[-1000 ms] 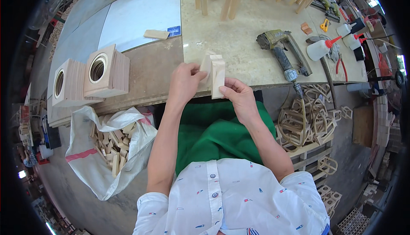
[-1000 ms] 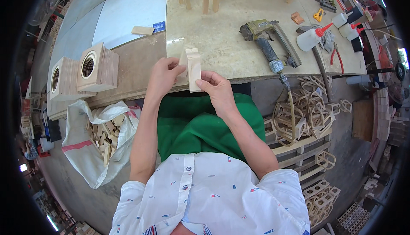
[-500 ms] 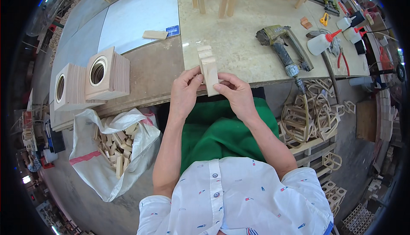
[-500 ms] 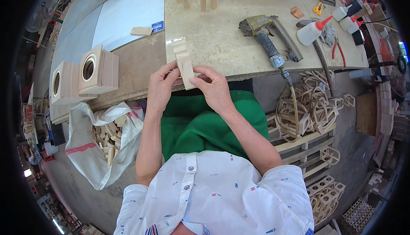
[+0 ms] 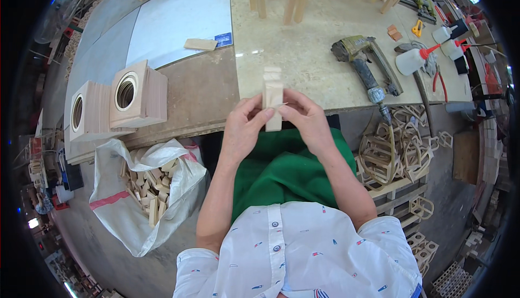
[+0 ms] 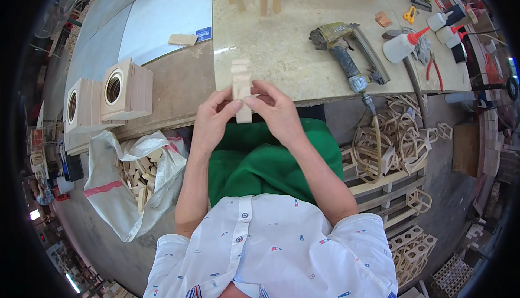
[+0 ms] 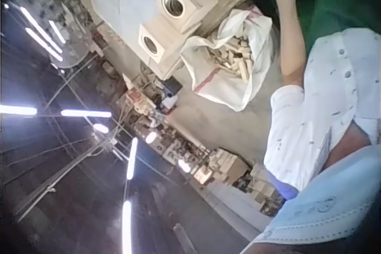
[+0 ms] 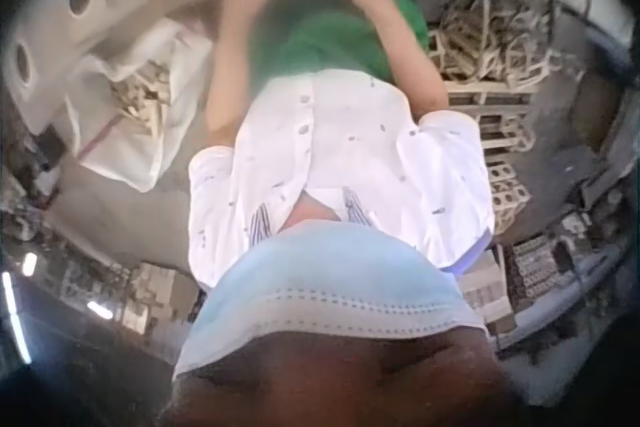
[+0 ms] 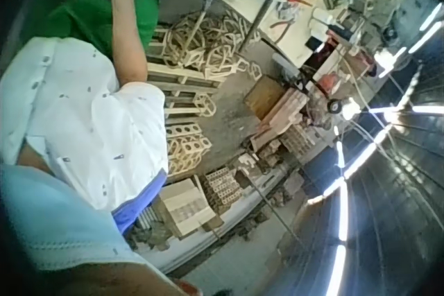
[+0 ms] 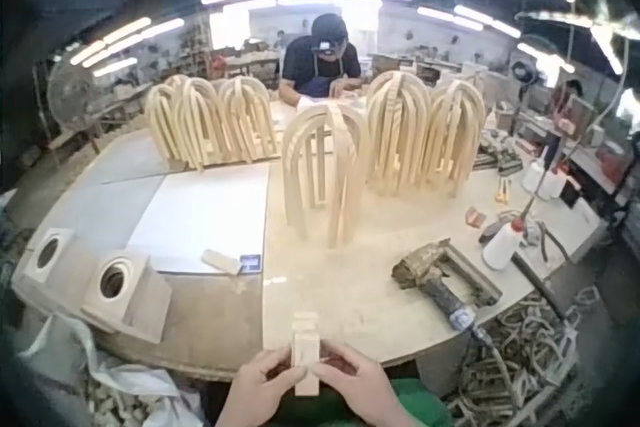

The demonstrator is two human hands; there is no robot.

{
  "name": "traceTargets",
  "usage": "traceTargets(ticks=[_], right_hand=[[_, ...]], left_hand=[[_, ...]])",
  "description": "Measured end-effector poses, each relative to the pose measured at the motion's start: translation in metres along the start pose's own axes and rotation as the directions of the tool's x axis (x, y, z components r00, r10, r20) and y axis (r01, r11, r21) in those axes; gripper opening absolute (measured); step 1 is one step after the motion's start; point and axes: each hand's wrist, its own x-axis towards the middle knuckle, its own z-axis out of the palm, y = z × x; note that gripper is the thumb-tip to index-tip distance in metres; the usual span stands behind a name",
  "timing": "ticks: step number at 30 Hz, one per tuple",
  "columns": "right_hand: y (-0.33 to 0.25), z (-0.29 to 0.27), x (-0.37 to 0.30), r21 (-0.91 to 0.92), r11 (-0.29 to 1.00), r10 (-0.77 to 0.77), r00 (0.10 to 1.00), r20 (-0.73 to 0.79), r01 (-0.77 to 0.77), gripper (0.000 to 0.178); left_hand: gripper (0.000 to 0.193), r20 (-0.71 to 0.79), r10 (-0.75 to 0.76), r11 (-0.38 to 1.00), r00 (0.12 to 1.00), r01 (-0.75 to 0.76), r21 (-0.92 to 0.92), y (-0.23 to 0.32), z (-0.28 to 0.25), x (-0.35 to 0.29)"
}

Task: The person assembles a wooden chair frame by applying glue to small wooden blocks and attaching them to the chair legs. They use a pneumatic nail gun to secure the blocks in place, repeating the process for multiple joints on the chair frame.

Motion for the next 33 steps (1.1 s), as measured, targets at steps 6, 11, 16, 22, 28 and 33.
traceTargets(ticks=[6, 11, 16, 22, 28, 33], right_hand=[[-0.008, -0.018, 0.012, 0.023, 0.998, 0.063, 0.989, 0.132, -0.066, 0.036], [-0.008, -0.019, 0.010, 0.068, 0.995, 0.061, 0.991, 0.118, -0.069, 0.034], [-0.012, -0.021, 0.009, 0.084, 0.993, 0.076, 0.987, 0.140, -0.088, 0.035], [-0.021, -0.021, 0.010, 0.070, 0.991, 0.101, 0.983, 0.151, -0.112, 0.038], [-0.024, -0.007, 0.005, 0.149, 0.989, -0.019, 0.962, 0.272, -0.022, 0.038], [-0.027, -0.006, -0.004, 0.117, 0.993, -0.003, 0.958, 0.285, -0.032, 0.037]], left_hand=[[0.037, 0.099, -0.054, 0.960, 0.994, 0.024, 0.280, 0.020, -0.024, 0.027], [0.040, -0.020, 0.530, 0.364, 0.848, -0.206, 0.908, 0.002, -0.107, 0.129], [0.041, 0.067, 0.410, 0.218, 0.910, -0.169, 0.961, -0.004, -0.146, 0.163], [0.032, 0.038, 0.014, 0.901, 0.999, -0.029, 0.432, 0.024, -0.084, 0.109], [0.034, 0.294, 0.044, 0.933, 0.955, 0.066, -0.353, 0.002, -0.052, 0.055], [0.033, 0.341, 0.066, 0.875, 0.938, 0.110, -0.472, 0.001, -0.039, 0.044]])
